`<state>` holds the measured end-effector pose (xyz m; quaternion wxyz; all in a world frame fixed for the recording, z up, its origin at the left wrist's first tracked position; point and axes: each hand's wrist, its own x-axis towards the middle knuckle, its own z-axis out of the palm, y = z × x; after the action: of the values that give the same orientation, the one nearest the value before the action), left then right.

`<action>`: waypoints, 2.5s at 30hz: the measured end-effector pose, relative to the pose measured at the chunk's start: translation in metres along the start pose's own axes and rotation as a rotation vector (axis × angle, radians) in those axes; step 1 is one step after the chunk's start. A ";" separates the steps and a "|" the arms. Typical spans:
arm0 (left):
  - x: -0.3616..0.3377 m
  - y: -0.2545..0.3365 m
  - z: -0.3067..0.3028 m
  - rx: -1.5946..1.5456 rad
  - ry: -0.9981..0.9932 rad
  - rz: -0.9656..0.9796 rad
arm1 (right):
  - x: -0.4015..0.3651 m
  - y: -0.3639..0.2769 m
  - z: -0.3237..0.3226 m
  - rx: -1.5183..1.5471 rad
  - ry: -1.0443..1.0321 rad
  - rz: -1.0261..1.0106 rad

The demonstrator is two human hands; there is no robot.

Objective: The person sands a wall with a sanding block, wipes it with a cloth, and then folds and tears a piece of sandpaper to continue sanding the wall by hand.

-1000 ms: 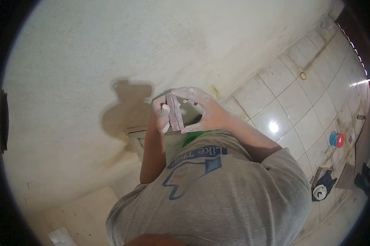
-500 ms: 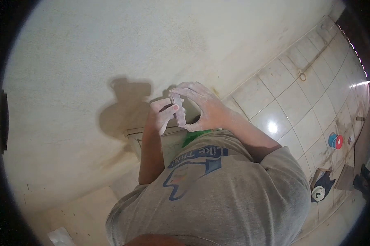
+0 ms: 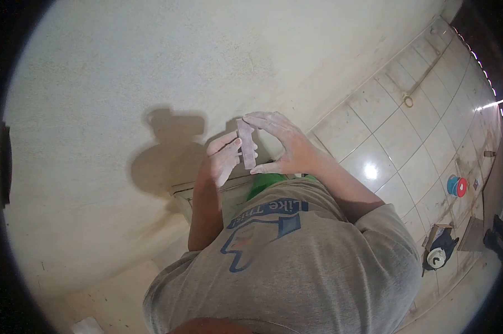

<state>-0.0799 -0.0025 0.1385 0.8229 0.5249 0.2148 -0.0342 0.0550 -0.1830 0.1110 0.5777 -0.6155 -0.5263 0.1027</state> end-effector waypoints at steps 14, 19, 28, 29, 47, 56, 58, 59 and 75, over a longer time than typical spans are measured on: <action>0.014 -0.016 -0.012 -0.127 0.038 0.029 | 0.004 0.000 0.000 0.102 0.020 0.030; 0.012 -0.016 -0.003 0.063 0.143 0.177 | 0.001 0.006 0.003 0.065 -0.030 0.046; 0.003 -0.022 0.003 0.386 0.228 0.164 | 0.002 0.010 0.009 -0.170 -0.106 -0.057; 0.003 -0.022 0.003 0.374 0.219 0.171 | 0.002 0.009 0.011 -0.180 -0.100 -0.052; 0.005 -0.033 -0.006 0.258 0.330 0.307 | -0.007 -0.004 0.039 -0.095 0.086 -0.028; 0.008 -0.040 -0.020 0.606 0.352 0.389 | -0.001 -0.009 0.040 0.023 0.019 0.130; 0.010 -0.037 -0.022 0.599 0.297 0.390 | -0.001 -0.006 0.035 0.005 -0.063 0.189; 0.009 -0.033 -0.022 0.511 0.306 0.307 | 0.001 -0.006 0.034 -0.001 -0.049 0.186; -0.007 -0.028 -0.053 0.224 0.348 0.101 | 0.071 0.113 0.031 0.006 0.854 0.091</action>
<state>-0.1112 0.0304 0.0981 0.7105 0.6211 0.3222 0.0746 0.1219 -0.0849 0.0431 0.7402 -0.6238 -0.2120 -0.1343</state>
